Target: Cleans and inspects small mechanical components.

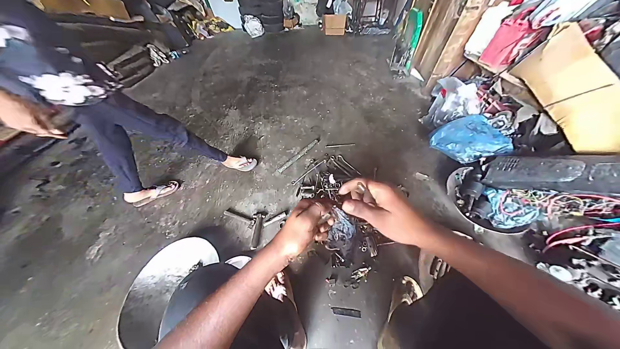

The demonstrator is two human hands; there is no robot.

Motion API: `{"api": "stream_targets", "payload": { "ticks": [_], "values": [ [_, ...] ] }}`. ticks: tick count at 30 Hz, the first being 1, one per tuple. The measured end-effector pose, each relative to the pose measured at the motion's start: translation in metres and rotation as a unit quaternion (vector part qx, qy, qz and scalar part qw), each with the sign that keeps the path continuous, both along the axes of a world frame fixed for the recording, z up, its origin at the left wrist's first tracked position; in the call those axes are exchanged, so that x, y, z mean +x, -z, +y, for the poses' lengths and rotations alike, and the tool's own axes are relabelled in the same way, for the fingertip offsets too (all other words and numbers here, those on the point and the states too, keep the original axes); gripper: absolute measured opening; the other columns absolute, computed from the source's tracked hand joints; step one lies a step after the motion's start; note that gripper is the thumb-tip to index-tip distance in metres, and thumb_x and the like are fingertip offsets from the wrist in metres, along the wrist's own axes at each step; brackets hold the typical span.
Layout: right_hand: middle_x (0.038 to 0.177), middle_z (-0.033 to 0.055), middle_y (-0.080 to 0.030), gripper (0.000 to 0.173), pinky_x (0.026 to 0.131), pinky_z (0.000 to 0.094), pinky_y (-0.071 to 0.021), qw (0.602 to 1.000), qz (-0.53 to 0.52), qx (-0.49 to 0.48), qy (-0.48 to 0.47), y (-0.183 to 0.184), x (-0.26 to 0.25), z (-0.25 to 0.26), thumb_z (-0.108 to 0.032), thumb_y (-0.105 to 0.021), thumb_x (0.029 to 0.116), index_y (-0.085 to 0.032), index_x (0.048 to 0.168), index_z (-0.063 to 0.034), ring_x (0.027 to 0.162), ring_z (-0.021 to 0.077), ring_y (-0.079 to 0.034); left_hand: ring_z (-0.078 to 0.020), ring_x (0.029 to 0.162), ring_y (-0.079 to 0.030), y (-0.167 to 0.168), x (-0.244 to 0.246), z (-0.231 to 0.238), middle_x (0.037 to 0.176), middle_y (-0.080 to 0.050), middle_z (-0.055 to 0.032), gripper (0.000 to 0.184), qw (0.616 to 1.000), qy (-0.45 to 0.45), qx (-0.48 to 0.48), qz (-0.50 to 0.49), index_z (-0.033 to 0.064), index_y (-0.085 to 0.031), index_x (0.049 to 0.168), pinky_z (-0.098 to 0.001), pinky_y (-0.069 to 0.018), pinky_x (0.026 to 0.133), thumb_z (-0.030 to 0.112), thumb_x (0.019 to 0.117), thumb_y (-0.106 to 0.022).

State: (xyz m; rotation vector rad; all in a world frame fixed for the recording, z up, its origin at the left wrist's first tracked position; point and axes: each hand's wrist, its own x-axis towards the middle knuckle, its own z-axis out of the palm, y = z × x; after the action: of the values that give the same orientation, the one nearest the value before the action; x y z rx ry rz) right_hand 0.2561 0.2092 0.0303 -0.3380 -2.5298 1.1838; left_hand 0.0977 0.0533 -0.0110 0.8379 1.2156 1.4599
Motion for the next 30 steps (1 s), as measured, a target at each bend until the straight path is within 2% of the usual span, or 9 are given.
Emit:
{"api": "stream_targets", "payload": {
  "ticks": [2, 4, 8, 11, 13, 18, 21, 25, 30],
  "values": [
    [0.099, -0.0029, -0.066, 0.052, 0.083, 0.0354, -0.0544, 0.997, -0.062, 0.055, -0.004, -0.008, 0.007, 0.002, -0.058, -0.037, 0.1060, -0.065, 0.129, -0.0209, 0.090, 0.0081, -0.063, -0.0058, 0.058, -0.054, 0.000, -0.003, -0.002, 0.074, -0.060, 0.0022, 0.037, 0.999, -0.009, -0.026, -0.033, 0.0102, -0.064, 0.093, -0.0210, -0.0452, 0.051, 0.020, 0.1046, -0.029],
    [0.097, -0.0033, -0.068, 0.054, 0.084, 0.0416, -0.0545, 0.991, -0.101, 0.085, 0.000, -0.007, 0.010, 0.001, -0.057, -0.025, 0.1079, -0.064, 0.123, -0.0229, 0.091, 0.0108, -0.065, -0.0062, 0.059, -0.054, 0.001, -0.006, -0.003, 0.075, -0.060, 0.0020, 0.039, 0.999, -0.010, -0.030, -0.039, 0.0093, -0.065, 0.096, -0.0214, -0.0457, 0.051, 0.020, 0.1042, -0.028],
    [0.078, -0.0025, -0.061, 0.039, 0.068, 0.0305, -0.0512, 0.987, -0.097, 0.124, -0.018, -0.004, 0.012, -0.001, -0.040, -0.038, 0.1103, -0.066, 0.099, -0.0145, 0.073, 0.0077, -0.061, -0.0065, 0.060, -0.055, 0.000, -0.004, -0.003, 0.075, -0.060, 0.0019, 0.038, 0.999, -0.013, -0.031, -0.010, 0.0074, -0.066, 0.095, -0.0220, -0.0470, 0.053, 0.018, 0.1031, -0.031],
    [0.077, -0.0005, -0.063, 0.037, 0.067, 0.0289, -0.0509, 0.983, -0.066, 0.168, -0.017, -0.001, 0.012, -0.007, -0.037, -0.044, 0.1095, -0.069, 0.098, -0.0122, 0.071, 0.0083, -0.060, -0.0059, 0.059, -0.056, -0.002, -0.001, -0.003, 0.075, -0.061, 0.0022, 0.037, 0.999, -0.018, -0.029, 0.001, 0.0069, -0.065, 0.094, -0.0209, -0.0481, 0.053, 0.016, 0.1037, -0.031],
    [0.076, 0.0011, -0.063, 0.038, 0.066, 0.0331, -0.0520, 0.977, -0.058, 0.204, 0.006, 0.002, 0.012, -0.010, -0.038, -0.044, 0.1091, -0.069, 0.096, -0.0122, 0.071, 0.0121, -0.061, -0.0058, 0.059, -0.056, -0.003, 0.000, -0.002, 0.075, -0.061, 0.0023, 0.035, 0.999, -0.020, -0.025, 0.009, 0.0078, -0.065, 0.093, -0.0212, -0.0484, 0.054, 0.016, 0.1033, -0.032],
    [0.088, 0.0060, -0.070, 0.037, 0.073, 0.0420, -0.0596, 0.952, -0.047, 0.301, 0.040, 0.007, 0.011, -0.015, -0.037, -0.049, 0.1073, -0.073, 0.098, -0.0104, 0.083, 0.0210, -0.070, -0.0036, 0.059, -0.054, -0.003, 0.002, -0.002, 0.077, -0.061, 0.0043, 0.033, 0.998, -0.017, -0.027, 0.055, 0.0092, -0.065, 0.096, -0.0199, -0.0475, 0.054, 0.017, 0.1052, -0.035],
    [0.084, 0.0080, -0.068, 0.034, 0.065, 0.0426, -0.0591, 0.927, -0.023, 0.371, 0.050, 0.012, 0.011, -0.022, -0.033, -0.052, 0.1052, -0.073, 0.094, -0.0087, 0.079, 0.0250, -0.070, -0.0025, 0.058, -0.052, -0.003, 0.004, -0.003, 0.077, -0.060, 0.0047, 0.038, 0.996, -0.007, -0.044, 0.071, 0.0077, -0.068, 0.102, -0.0187, -0.0455, 0.054, 0.023, 0.1082, -0.033],
    [0.080, 0.0102, -0.065, 0.033, 0.058, 0.0421, -0.0566, 0.905, 0.006, 0.422, 0.058, 0.016, 0.011, -0.030, -0.031, -0.054, 0.1037, -0.073, 0.091, -0.0073, 0.075, 0.0281, -0.069, -0.0020, 0.060, -0.050, -0.003, 0.008, -0.003, 0.079, -0.059, 0.0052, 0.053, 0.996, 0.008, -0.051, 0.077, 0.0105, -0.067, 0.107, -0.0178, -0.0428, 0.054, 0.040, 0.1110, -0.024],
    [0.074, 0.0129, -0.060, 0.025, 0.051, 0.0416, -0.0524, 0.875, 0.009, 0.479, 0.063, 0.021, 0.007, -0.041, -0.020, -0.056, 0.1004, -0.069, 0.086, -0.0044, 0.070, 0.0321, -0.066, -0.0019, 0.061, -0.050, -0.004, 0.019, 0.000, 0.076, -0.057, 0.0080, 0.053, 0.982, -0.006, -0.057, 0.178, 0.0170, -0.067, 0.094, -0.0207, -0.0427, 0.057, 0.046, 0.1106, -0.026]
  ]
}}
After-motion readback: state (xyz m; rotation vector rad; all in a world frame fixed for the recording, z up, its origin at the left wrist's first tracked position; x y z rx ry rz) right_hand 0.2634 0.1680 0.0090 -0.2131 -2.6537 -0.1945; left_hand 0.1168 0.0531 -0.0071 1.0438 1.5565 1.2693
